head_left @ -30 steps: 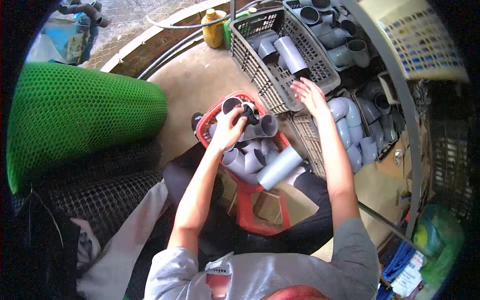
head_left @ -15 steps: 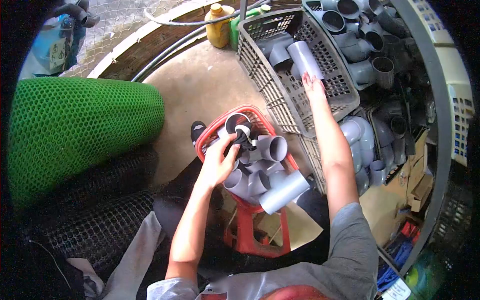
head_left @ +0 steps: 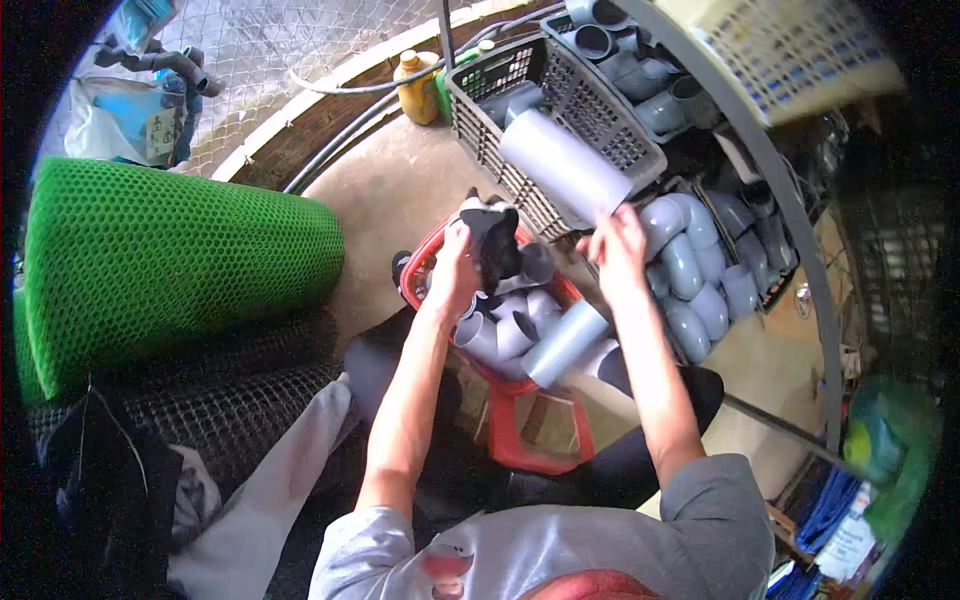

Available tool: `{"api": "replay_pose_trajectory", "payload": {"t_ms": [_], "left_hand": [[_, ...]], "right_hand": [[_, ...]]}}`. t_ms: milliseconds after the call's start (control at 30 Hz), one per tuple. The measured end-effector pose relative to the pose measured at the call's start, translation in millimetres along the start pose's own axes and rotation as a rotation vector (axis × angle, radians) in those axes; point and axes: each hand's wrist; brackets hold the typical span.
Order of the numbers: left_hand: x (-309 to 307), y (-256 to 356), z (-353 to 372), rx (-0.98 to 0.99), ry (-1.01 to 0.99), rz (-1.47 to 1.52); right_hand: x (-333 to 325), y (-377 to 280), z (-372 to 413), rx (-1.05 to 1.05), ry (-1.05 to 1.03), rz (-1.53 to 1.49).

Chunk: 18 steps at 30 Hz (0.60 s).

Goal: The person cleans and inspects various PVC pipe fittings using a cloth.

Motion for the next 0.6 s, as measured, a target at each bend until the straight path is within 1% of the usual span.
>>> {"api": "replay_pose_trajectory", "payload": {"t_ms": [33, 67, 100, 133, 167, 200, 233, 267, 300, 333, 367, 400, 467, 533, 567, 600], "left_hand": [[5, -7, 7, -0.078, 0.094, 0.209], [11, -14, 19, -0.160, 0.193, 0.418], [19, -20, 34, -0.163, 0.189, 0.411], [28, -25, 51, -0.096, 0.131, 0.333], [38, -32, 68, -0.025, 0.071, 0.257], [47, -38, 85, 0.046, 0.011, 0.180], [59, -44, 103, 0.106, 0.081, 0.104], [71, -50, 122, 0.116, 0.103, 0.100], [76, -51, 137, 0.049, 0.075, 0.224], [79, -53, 150, -0.017, 0.046, 0.348], [78, -55, 159, 0.004, 0.038, 0.421], [77, -54, 169, -0.002, -0.019, 0.408], [76, -51, 187, -0.013, -0.044, 0.330], [76, -45, 200, -0.053, 0.038, 0.239], [75, -41, 204, -0.084, 0.038, 0.201], [76, -39, 209, -0.118, 0.040, 0.165]], "right_hand": [[4, -1, 34, -0.087, -0.051, 0.075], [14, -18, 76, -0.073, -0.066, 0.190], [12, -12, 103, -0.098, -0.134, 0.234], [14, -14, 134, -0.065, -0.177, 0.302], [8, -1, 155, -0.103, -0.192, 0.436], [8, -15, 177, -0.254, -0.223, 0.657], [-2, -15, 192, -0.425, -0.279, 0.786], [-12, -15, 206, -0.596, -0.334, 0.914], [-17, -17, 221, -0.595, -0.354, 0.982], [-20, -20, 234, -0.599, -0.351, 0.979], [-22, -23, 245, -0.670, -0.359, 0.979], [-24, -27, 255, -0.743, -0.366, 0.978], [-40, -45, 274, -0.759, -0.393, 0.941], [-60, -54, 286, -0.445, -0.210, 0.514], [-68, -50, 279, -0.446, -0.196, 0.242], [-65, -63, 275, -0.401, -0.145, 0.194]]}}
Point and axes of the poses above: each hand's wrist, its own z-axis away from the middle knuckle, its own x-axis out of the palm, y = z × x, and after that the axes turned 4 degrees about z, right-handed
